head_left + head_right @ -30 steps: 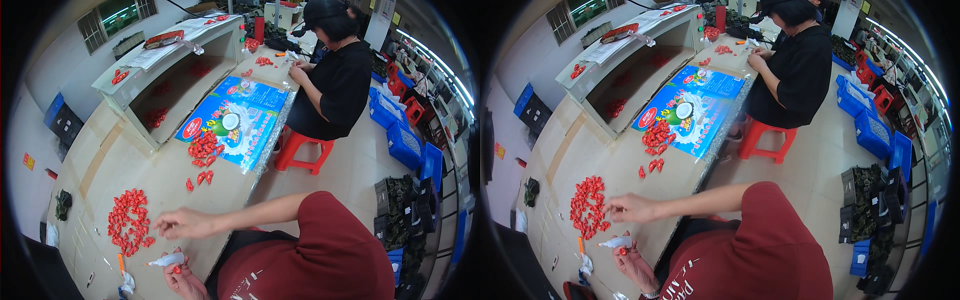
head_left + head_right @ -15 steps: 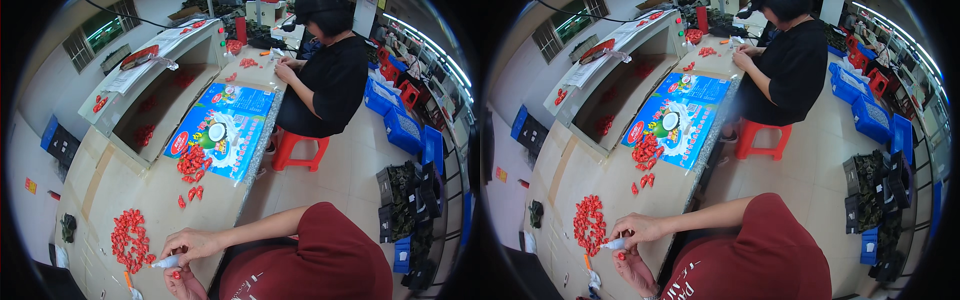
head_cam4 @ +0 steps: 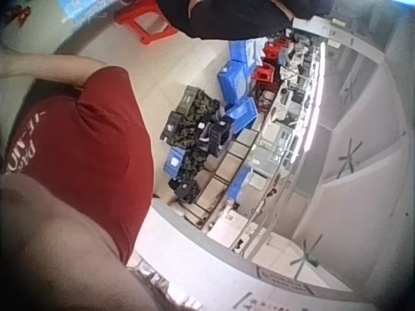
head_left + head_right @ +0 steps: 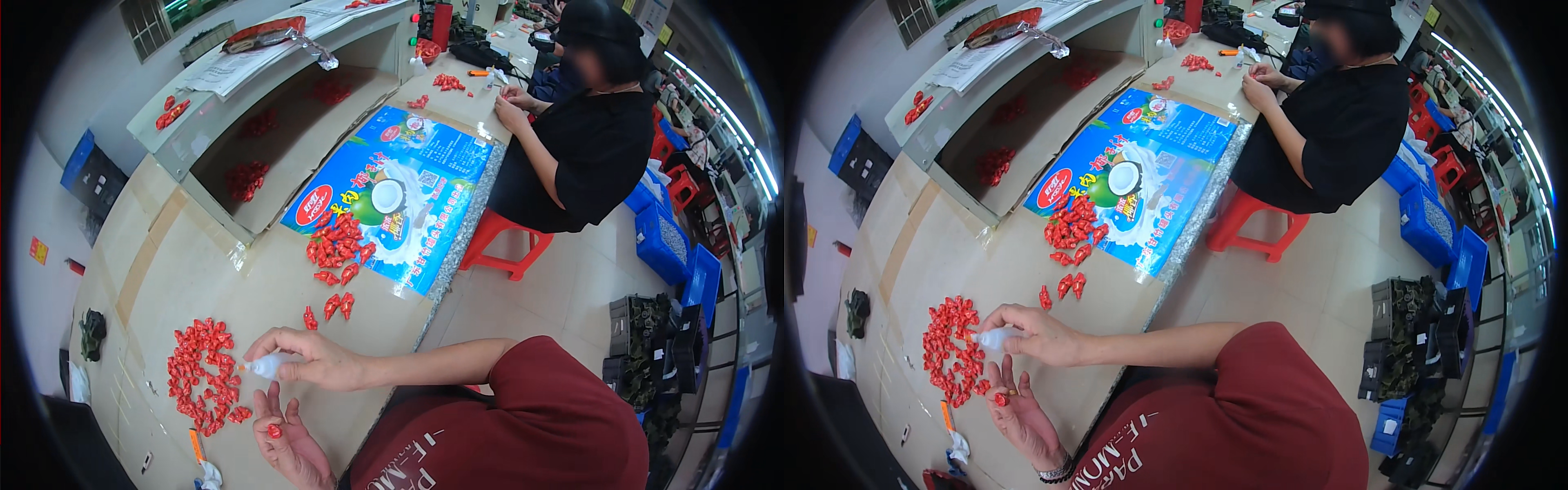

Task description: The person repeatedly picks up small red plastic pieces from a table, applies a substance from a white squeeze bottle into the opening of each piece, and places the finished items into a cardboard box. The process is performed one at a time in a repetitive cycle.

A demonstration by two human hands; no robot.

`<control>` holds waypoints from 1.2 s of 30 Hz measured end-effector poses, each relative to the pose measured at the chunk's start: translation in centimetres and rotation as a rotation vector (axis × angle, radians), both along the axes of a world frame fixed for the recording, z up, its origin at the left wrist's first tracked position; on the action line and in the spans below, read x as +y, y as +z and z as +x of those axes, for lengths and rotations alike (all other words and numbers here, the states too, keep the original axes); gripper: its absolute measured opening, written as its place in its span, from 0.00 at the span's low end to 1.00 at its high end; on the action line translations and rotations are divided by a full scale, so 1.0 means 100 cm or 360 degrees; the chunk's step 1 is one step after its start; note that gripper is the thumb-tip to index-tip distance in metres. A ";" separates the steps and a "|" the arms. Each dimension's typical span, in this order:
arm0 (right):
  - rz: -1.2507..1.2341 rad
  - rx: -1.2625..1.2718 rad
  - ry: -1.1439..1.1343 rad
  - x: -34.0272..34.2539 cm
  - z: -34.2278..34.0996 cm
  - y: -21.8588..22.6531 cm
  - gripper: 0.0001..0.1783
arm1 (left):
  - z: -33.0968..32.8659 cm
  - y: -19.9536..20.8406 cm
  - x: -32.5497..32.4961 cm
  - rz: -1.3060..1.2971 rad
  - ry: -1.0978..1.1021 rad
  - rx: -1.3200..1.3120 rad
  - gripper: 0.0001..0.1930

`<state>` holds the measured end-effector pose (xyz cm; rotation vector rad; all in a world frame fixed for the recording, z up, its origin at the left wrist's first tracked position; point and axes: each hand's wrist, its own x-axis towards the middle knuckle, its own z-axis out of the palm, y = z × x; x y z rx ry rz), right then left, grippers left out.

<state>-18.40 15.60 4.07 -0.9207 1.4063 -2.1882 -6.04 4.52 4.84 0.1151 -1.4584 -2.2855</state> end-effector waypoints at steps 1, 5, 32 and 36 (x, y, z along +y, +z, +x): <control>-0.0068 -0.0205 0.0077 0.001 0.000 -0.003 0.16 | 0.003 -0.003 -0.002 0.0005 0.0012 -0.0045 0.12; -0.0169 -0.0486 0.0149 0.004 0.002 -0.013 0.18 | 0.014 -0.019 -0.008 0.0109 0.0048 -0.0118 0.12; -0.0132 -0.0269 -0.0320 -0.004 0.022 -0.007 0.13 | 0.020 -0.042 -0.026 0.0983 -0.0093 -0.0320 0.11; -0.0261 -0.0316 -0.0300 -0.016 0.016 -0.019 0.13 | 0.014 -0.045 -0.034 0.1083 -0.0109 -0.0340 0.12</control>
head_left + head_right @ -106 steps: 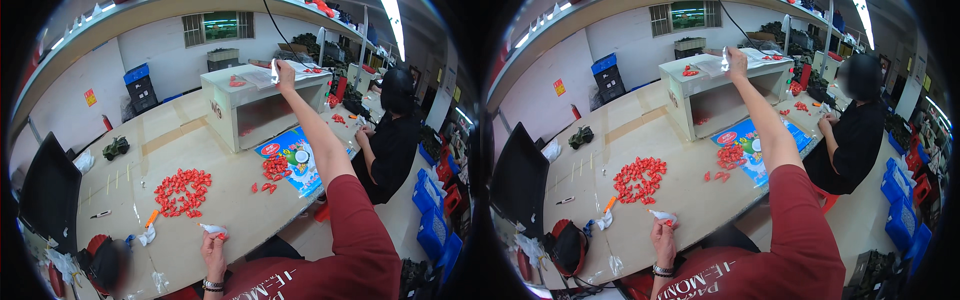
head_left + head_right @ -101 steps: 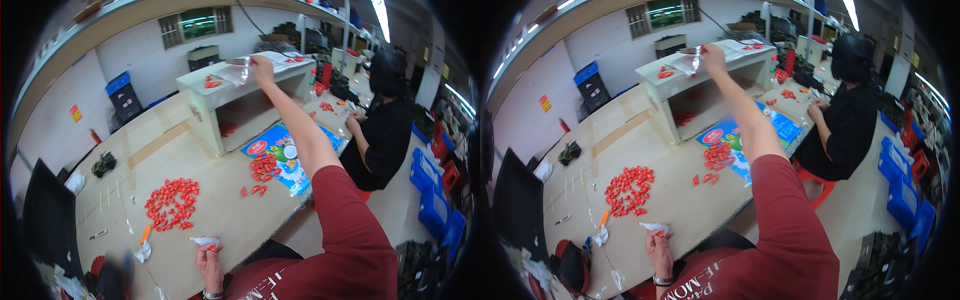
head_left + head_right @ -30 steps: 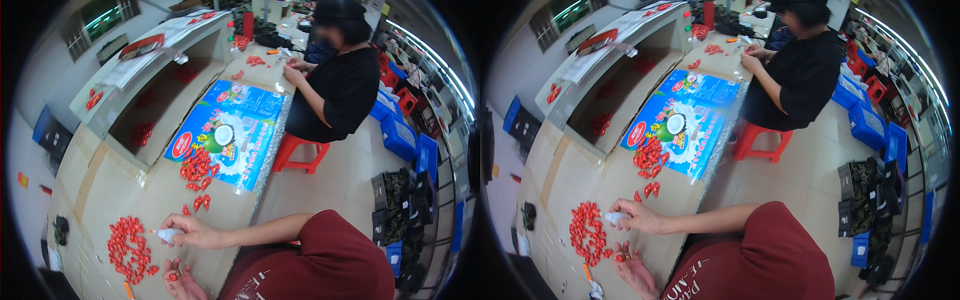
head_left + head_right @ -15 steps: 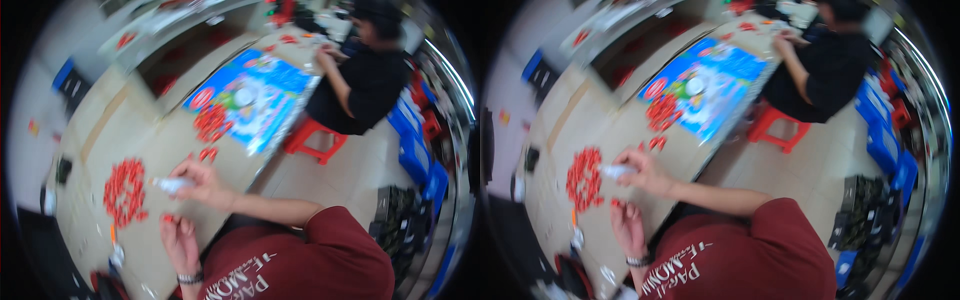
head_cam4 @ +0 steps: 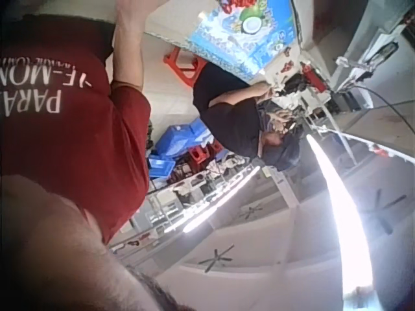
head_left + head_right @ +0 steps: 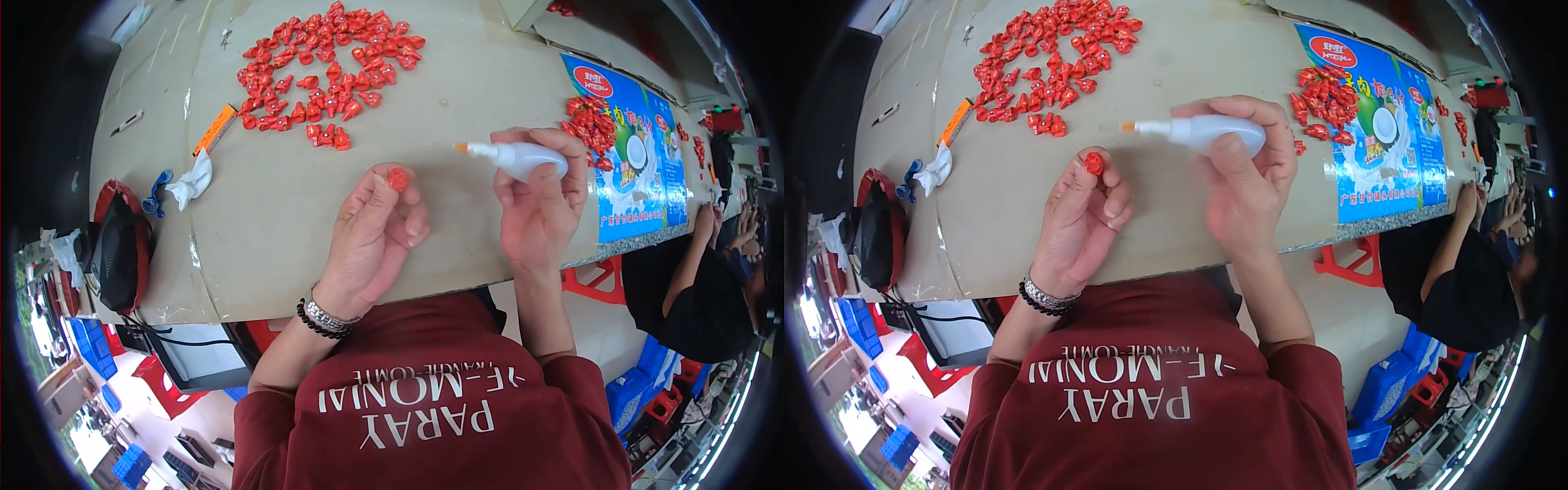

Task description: The person repeatedly picks up small red plastic pieces from a table, applies a substance from a white squeeze bottle into the opening of each piece, and places the finished items into a cardboard box. The process is performed one at a time in a repetitive cycle.

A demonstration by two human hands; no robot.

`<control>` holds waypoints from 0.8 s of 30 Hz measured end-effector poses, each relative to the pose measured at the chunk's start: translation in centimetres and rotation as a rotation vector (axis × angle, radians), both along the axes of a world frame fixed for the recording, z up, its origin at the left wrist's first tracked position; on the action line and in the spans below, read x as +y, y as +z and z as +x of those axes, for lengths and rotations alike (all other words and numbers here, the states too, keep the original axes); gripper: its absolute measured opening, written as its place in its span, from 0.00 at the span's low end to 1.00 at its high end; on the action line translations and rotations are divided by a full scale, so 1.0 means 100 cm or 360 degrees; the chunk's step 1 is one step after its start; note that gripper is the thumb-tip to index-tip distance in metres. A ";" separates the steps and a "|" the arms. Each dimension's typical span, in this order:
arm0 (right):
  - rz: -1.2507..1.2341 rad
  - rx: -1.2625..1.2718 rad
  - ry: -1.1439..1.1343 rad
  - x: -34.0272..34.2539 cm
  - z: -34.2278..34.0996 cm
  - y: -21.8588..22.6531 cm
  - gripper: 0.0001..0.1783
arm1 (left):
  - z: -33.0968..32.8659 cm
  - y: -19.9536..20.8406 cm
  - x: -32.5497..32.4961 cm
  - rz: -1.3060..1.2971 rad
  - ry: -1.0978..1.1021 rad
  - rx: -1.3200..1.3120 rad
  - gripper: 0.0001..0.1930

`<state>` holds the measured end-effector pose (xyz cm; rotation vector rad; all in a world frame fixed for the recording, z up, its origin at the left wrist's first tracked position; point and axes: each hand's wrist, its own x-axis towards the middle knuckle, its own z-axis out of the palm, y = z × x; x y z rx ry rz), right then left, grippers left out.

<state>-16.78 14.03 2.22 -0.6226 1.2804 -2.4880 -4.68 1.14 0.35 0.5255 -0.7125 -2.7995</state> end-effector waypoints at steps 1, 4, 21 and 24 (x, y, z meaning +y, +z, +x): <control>0.0038 0.0070 -0.0020 -0.002 0.000 -0.003 0.13 | 0.000 0.000 -0.001 0.0024 -0.0006 -0.0030 0.13; 0.0120 0.0275 -0.0097 -0.009 -0.002 -0.009 0.12 | -0.005 0.000 -0.004 0.0065 -0.0031 -0.0081 0.13; 0.0337 0.0814 -0.0185 -0.010 0.000 -0.020 0.08 | -0.007 -0.005 -0.004 -0.0042 -0.0034 -0.0158 0.15; 0.0333 0.0825 -0.0184 -0.009 0.001 -0.020 0.09 | -0.006 -0.004 -0.003 -0.0043 -0.0028 -0.0156 0.15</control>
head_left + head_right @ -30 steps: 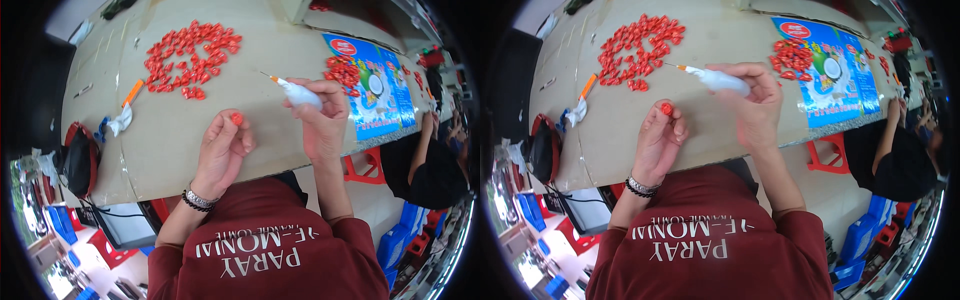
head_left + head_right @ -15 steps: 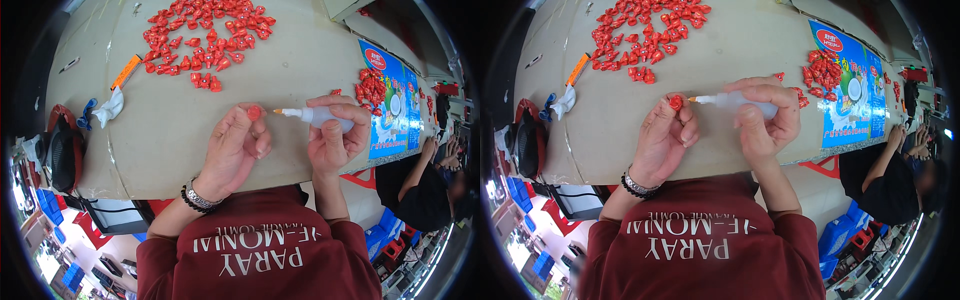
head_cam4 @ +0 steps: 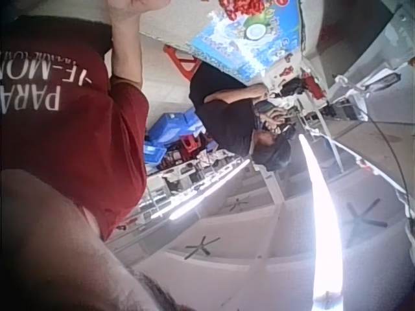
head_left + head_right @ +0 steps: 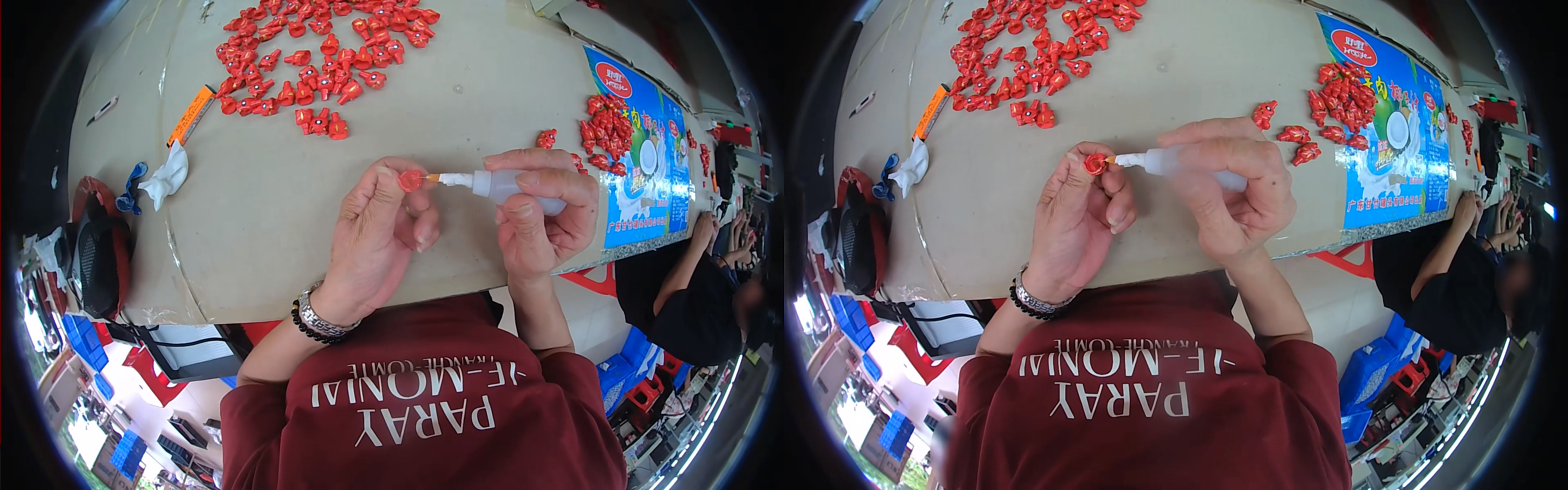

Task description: The person repeatedly picks up small red plastic pieces from a table, applies a substance from a white squeeze bottle into the opening of each piece, and places the finished items into a cardboard box. The process is performed one at a time in a repetitive cycle.

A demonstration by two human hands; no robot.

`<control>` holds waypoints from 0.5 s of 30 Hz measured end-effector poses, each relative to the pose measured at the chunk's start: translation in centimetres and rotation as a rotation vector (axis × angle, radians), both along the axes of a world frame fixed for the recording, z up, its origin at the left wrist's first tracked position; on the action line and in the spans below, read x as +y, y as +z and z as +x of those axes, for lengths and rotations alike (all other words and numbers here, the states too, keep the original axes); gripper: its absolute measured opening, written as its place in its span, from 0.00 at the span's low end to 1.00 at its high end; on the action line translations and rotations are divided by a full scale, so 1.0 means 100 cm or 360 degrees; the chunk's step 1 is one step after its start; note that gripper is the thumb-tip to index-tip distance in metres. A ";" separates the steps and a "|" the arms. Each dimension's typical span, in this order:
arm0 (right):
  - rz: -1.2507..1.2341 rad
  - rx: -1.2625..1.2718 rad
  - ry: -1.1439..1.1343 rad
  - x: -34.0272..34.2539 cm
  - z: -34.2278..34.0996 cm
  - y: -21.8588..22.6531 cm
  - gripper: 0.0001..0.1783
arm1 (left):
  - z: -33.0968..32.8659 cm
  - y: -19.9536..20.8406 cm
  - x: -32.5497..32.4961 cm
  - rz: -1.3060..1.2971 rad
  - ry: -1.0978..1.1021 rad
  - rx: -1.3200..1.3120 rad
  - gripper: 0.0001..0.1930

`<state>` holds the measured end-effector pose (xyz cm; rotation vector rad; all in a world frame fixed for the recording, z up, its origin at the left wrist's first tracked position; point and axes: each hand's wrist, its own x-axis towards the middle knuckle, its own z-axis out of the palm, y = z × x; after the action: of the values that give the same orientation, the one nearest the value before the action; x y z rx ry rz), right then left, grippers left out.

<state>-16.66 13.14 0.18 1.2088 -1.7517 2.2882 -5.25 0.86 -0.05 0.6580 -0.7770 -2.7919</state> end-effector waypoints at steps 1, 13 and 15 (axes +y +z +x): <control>-0.0008 -0.0004 0.0005 0.000 0.001 0.000 0.09 | 0.000 0.000 0.000 -0.0004 0.0003 0.0001 0.15; -0.0027 -0.0008 0.0046 0.001 0.003 0.000 0.08 | 0.001 -0.001 0.003 -0.0043 -0.0008 0.0019 0.16; -0.0025 -0.0003 0.0048 0.001 0.002 -0.001 0.08 | 0.001 0.000 0.003 -0.0038 -0.0007 0.0003 0.16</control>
<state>-16.41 13.28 0.11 1.2393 -1.7241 2.3158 -5.13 1.17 -0.04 0.6503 -0.8110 -2.7826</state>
